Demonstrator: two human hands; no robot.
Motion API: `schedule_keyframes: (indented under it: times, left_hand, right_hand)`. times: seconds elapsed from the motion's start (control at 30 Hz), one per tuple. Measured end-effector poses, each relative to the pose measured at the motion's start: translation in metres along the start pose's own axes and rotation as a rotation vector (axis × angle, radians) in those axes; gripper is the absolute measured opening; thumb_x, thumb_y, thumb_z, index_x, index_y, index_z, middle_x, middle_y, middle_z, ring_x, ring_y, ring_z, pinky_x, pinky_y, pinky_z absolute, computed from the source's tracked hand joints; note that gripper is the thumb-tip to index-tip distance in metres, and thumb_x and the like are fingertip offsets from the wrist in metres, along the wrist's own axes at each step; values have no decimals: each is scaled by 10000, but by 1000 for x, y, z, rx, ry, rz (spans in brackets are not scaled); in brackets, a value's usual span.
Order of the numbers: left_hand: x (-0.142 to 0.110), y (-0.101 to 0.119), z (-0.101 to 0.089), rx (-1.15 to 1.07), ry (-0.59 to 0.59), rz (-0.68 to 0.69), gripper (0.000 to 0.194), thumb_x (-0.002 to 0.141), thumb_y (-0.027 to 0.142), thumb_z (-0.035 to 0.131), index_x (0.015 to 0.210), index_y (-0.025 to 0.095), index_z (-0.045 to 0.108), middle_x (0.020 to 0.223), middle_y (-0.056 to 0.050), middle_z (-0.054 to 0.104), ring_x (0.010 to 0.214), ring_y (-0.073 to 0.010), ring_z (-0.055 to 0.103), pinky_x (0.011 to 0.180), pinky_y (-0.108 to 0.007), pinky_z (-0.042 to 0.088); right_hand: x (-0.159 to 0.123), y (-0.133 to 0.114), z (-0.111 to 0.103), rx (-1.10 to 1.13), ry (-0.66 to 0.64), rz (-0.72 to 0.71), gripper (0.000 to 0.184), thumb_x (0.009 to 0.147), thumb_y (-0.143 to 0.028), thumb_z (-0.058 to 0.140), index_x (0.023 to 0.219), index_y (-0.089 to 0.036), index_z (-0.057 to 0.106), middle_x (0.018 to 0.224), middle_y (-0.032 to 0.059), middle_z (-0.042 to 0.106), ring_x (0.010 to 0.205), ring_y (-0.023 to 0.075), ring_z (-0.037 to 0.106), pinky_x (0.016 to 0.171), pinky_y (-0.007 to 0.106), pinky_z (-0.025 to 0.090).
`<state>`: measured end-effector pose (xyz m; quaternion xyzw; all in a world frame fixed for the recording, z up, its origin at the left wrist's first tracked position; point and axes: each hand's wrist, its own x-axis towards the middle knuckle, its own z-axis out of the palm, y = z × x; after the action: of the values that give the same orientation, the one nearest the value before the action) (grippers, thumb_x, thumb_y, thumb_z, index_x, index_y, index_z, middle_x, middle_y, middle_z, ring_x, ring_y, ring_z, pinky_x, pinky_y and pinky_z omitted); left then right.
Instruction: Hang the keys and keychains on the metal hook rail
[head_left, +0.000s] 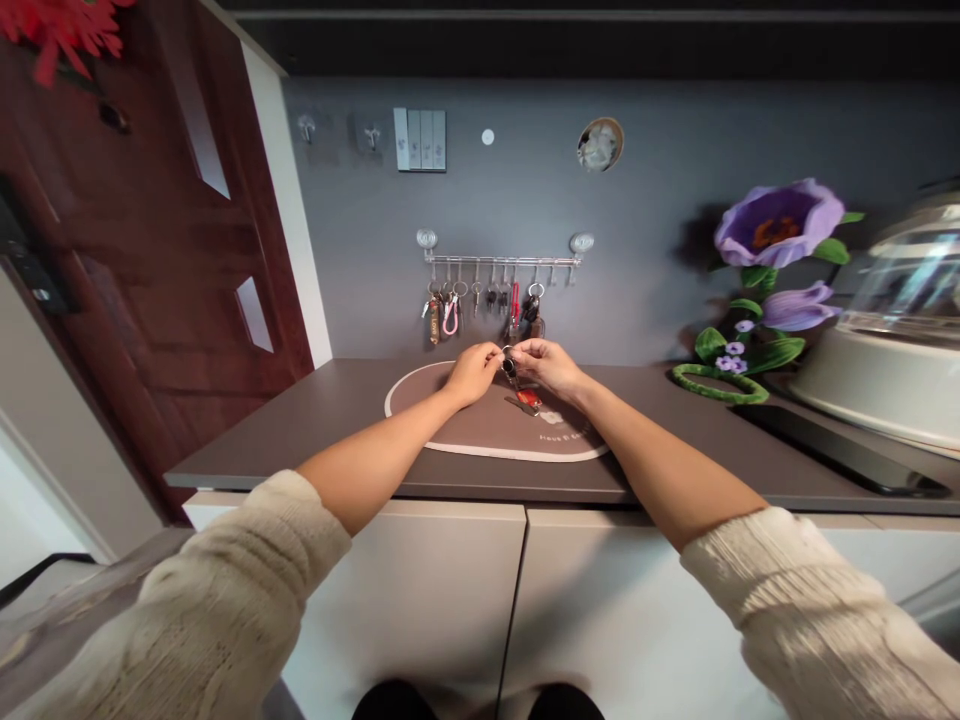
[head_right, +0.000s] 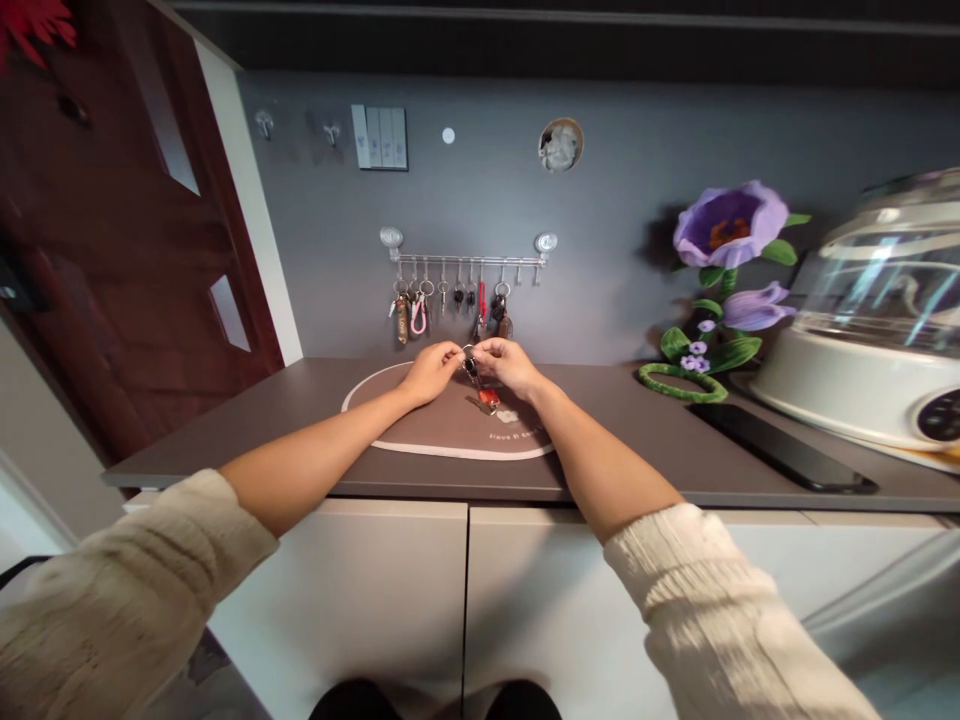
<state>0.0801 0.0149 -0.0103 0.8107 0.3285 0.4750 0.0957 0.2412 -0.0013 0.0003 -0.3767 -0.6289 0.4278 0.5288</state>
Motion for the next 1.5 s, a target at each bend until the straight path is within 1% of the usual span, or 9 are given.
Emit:
schedule_keyframes:
  times: [0.17, 0.47, 0.63, 0.8, 1.0, 1.13, 1.2, 1.33, 1.5]
  left_hand:
    - [1, 0, 1, -55, 43, -8, 148, 824, 207, 434, 775, 151, 562, 764, -26, 614, 716, -124, 545, 692, -242, 427]
    - [0, 2, 1, -48, 73, 11, 141, 825, 213, 441, 804, 159, 569, 818, -29, 613, 753, -121, 553, 731, -254, 444]
    - [-1, 2, 2, -32, 92, 27, 145, 822, 222, 450, 839, 156, 577, 855, -41, 609, 750, -120, 555, 727, -253, 443]
    - [-3, 0, 4, 69, 46, 50, 149, 816, 207, 443, 814, 163, 585, 817, -33, 596, 733, -129, 537, 725, -263, 426]
    - [-4, -3, 6, 110, -15, 27, 159, 809, 204, 443, 777, 169, 594, 768, -30, 587, 728, -139, 529, 711, -265, 417]
    - [-5, -6, 7, 115, -33, 33, 171, 812, 213, 436, 777, 173, 599, 758, -32, 585, 722, -145, 524, 704, -273, 415]
    - [-4, -7, 8, 117, -36, 33, 174, 810, 213, 436, 770, 175, 600, 750, -32, 584, 718, -148, 523, 696, -277, 416]
    - [-4, -7, 9, 121, -42, 35, 177, 809, 215, 432, 770, 183, 601, 761, -33, 589, 724, -149, 526, 696, -279, 416]
    - [-5, -7, 8, 118, -42, 24, 183, 811, 218, 428, 772, 174, 601, 774, -38, 594, 733, -151, 530, 706, -282, 417]
  right_hand:
    - [-1, 2, 1, 73, -4, 38, 221, 614, -273, 736, 707, -154, 575, 661, -12, 586, 609, 74, 553, 656, 231, 475]
    - [-3, 2, 4, 139, 32, 14, 308, 534, -324, 763, 686, -152, 556, 654, -32, 570, 603, 64, 528, 656, 224, 447]
    - [-2, -1, 1, 174, 98, -13, 325, 516, -346, 762, 676, -151, 557, 628, -36, 553, 570, 58, 493, 591, 203, 401]
    - [-5, -12, -3, 252, 173, -39, 294, 538, -314, 748, 677, -153, 544, 544, -57, 497, 477, 42, 415, 520, 198, 370]
    - [-1, -25, -13, 289, 236, -76, 206, 641, -274, 686, 682, -176, 510, 478, -70, 427, 477, 56, 438, 712, 278, 489]
    - [8, -35, -27, 287, 277, -95, 128, 718, -227, 619, 694, -180, 503, 433, -76, 369, 477, 68, 472, 731, 298, 510]
    - [14, -41, -34, 281, 301, -95, 85, 749, -196, 580, 715, -178, 504, 440, -72, 391, 465, 65, 476, 718, 299, 519]
    - [26, -56, -43, 221, 371, -71, 45, 781, -162, 529, 743, -172, 507, 549, -20, 530, 530, 79, 545, 690, 284, 527]
    - [39, -70, -46, 197, 442, -33, 100, 786, -101, 488, 706, -158, 505, 568, -2, 555, 525, 75, 550, 660, 271, 530]
